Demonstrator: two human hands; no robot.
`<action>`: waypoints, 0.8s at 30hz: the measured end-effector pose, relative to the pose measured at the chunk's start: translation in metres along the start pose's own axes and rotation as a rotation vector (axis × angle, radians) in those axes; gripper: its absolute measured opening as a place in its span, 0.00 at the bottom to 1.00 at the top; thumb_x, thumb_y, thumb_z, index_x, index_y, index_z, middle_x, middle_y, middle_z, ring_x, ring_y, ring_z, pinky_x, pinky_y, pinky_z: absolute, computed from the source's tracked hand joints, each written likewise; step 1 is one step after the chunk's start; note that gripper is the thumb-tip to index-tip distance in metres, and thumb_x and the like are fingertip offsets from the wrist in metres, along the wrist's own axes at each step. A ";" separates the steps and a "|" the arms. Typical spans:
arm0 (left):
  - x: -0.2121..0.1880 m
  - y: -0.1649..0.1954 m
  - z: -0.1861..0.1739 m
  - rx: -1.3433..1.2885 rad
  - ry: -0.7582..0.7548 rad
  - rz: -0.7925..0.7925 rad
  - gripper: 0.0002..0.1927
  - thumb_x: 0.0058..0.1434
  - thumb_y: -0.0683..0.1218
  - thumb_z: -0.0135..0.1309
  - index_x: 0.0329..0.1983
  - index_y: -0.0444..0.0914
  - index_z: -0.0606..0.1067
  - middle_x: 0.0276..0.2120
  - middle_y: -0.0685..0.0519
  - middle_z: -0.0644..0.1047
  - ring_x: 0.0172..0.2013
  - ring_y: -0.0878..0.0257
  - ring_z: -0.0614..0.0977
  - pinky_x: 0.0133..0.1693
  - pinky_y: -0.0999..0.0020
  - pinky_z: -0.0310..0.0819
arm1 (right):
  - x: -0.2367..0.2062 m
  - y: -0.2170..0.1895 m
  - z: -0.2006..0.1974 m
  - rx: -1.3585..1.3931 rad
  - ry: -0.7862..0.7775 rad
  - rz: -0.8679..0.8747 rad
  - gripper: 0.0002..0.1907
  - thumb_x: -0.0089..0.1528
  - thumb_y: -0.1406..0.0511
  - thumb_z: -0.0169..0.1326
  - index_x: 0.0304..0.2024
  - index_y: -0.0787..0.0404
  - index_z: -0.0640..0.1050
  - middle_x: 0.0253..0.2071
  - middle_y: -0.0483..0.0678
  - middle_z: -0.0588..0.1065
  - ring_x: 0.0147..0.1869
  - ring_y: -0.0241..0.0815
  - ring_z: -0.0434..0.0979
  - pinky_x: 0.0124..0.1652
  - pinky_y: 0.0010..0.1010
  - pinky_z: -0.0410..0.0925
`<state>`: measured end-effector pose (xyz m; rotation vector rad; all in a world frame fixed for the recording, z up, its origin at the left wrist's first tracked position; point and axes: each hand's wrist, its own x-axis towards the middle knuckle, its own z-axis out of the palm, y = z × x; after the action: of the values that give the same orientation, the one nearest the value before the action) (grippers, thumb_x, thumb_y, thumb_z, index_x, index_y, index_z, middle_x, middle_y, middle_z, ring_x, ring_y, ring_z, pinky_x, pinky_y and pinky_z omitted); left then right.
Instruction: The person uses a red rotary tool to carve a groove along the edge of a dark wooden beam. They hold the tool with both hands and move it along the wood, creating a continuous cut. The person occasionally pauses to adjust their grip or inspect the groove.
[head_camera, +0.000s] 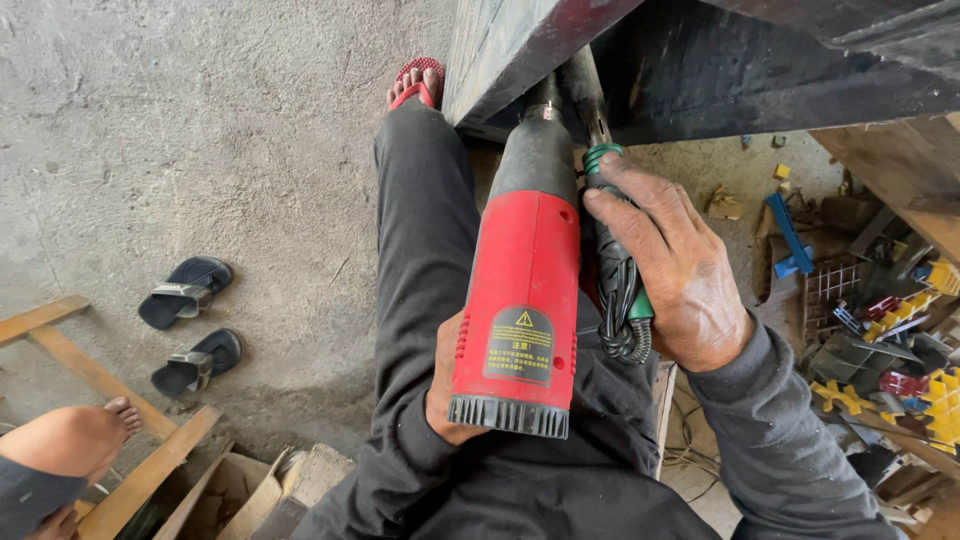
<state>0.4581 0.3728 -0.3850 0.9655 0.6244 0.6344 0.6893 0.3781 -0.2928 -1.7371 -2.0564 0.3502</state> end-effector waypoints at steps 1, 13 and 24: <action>0.000 0.002 -0.005 0.048 -0.003 0.038 0.23 0.60 0.37 0.65 0.58 0.32 0.73 0.45 0.52 0.81 0.43 0.66 0.84 0.46 0.70 0.83 | 0.003 -0.004 0.003 0.007 0.002 0.001 0.28 0.55 0.75 0.58 0.59 0.70 0.72 0.66 0.62 0.68 0.68 0.64 0.71 0.63 0.46 0.68; 0.035 0.029 -0.014 -0.069 -0.006 0.001 0.19 0.62 0.34 0.61 0.56 0.31 0.72 0.44 0.51 0.80 0.42 0.65 0.83 0.45 0.69 0.83 | 0.042 0.005 -0.002 0.009 0.005 0.038 0.28 0.56 0.74 0.59 0.60 0.68 0.73 0.67 0.61 0.67 0.71 0.63 0.71 0.65 0.46 0.69; 0.040 0.023 -0.010 -0.440 0.050 -0.165 0.15 0.67 0.34 0.55 0.57 0.29 0.72 0.44 0.50 0.80 0.41 0.63 0.83 0.44 0.66 0.83 | 0.050 0.006 0.000 0.055 0.169 0.084 0.26 0.62 0.73 0.64 0.62 0.64 0.73 0.68 0.60 0.69 0.71 0.60 0.73 0.66 0.42 0.70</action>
<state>0.4722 0.4176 -0.3766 0.4840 0.5709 0.6162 0.6878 0.4286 -0.2880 -1.7606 -1.8432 0.2727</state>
